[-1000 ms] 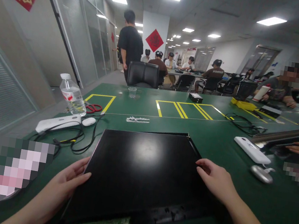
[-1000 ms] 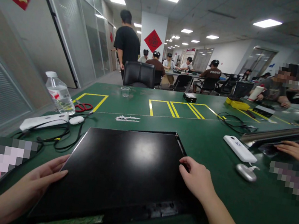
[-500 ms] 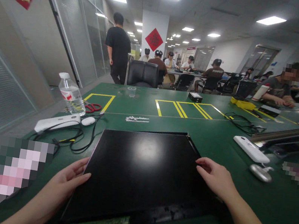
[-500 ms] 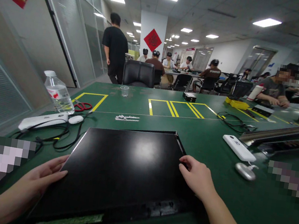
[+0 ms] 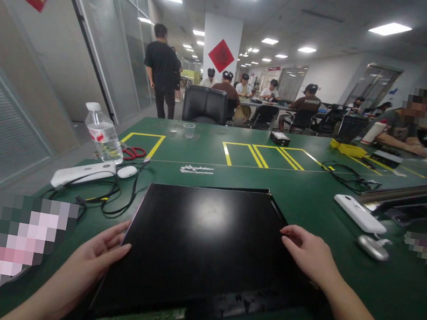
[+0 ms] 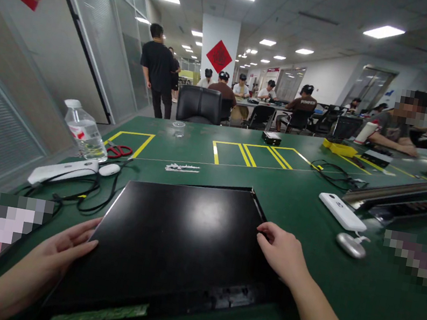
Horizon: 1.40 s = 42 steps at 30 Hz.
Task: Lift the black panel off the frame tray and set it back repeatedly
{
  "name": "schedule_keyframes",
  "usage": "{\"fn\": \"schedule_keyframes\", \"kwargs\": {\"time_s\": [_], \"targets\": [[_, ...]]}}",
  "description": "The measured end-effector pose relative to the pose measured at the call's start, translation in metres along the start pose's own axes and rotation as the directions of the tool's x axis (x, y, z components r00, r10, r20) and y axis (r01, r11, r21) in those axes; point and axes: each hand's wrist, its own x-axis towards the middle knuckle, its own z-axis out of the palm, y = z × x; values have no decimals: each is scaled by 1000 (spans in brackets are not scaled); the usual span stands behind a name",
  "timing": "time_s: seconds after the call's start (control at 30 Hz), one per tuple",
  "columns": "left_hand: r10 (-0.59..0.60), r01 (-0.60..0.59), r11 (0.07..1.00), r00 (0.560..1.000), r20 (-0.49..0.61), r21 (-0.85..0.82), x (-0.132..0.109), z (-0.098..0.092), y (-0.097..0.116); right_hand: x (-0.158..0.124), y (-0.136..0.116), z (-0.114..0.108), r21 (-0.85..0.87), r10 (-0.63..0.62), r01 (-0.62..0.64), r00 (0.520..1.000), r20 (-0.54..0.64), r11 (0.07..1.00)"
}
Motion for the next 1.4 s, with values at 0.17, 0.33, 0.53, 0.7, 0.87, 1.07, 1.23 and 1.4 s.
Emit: {"fn": "schedule_keyframes", "kwargs": {"time_s": [0.17,0.33,0.53,0.7,0.87,1.07,1.23,1.4], "targets": [[42,-42,998,999,-1,37,5,-7,-2,0,2,1,19,-16,16,1000,-24,1000],[221,-214,933,975,7,288,10,-20,1,1,1,1,3,-13,13,1000,-23,1000],[356,-332,788,933,57,519,21,-33,-6,1,0,0,-15,9,-8,1000,7,1000],[366,-334,735,928,70,590,20,-27,-4,1,0,1,-8,13,-13,1000,23,1000],[390,-359,671,915,104,648,18,-25,-2,1,1,2,-11,14,-14,1000,19,1000],[466,-439,411,854,229,799,31,-42,-15,2,2,3,-35,4,-4,1000,5,999],[485,-465,285,824,292,838,37,-51,-21,1,1,4,-32,6,-6,1000,7,999],[485,-471,251,817,312,846,37,-51,-22,-1,-2,3,-32,18,-17,1000,23,999]]}}
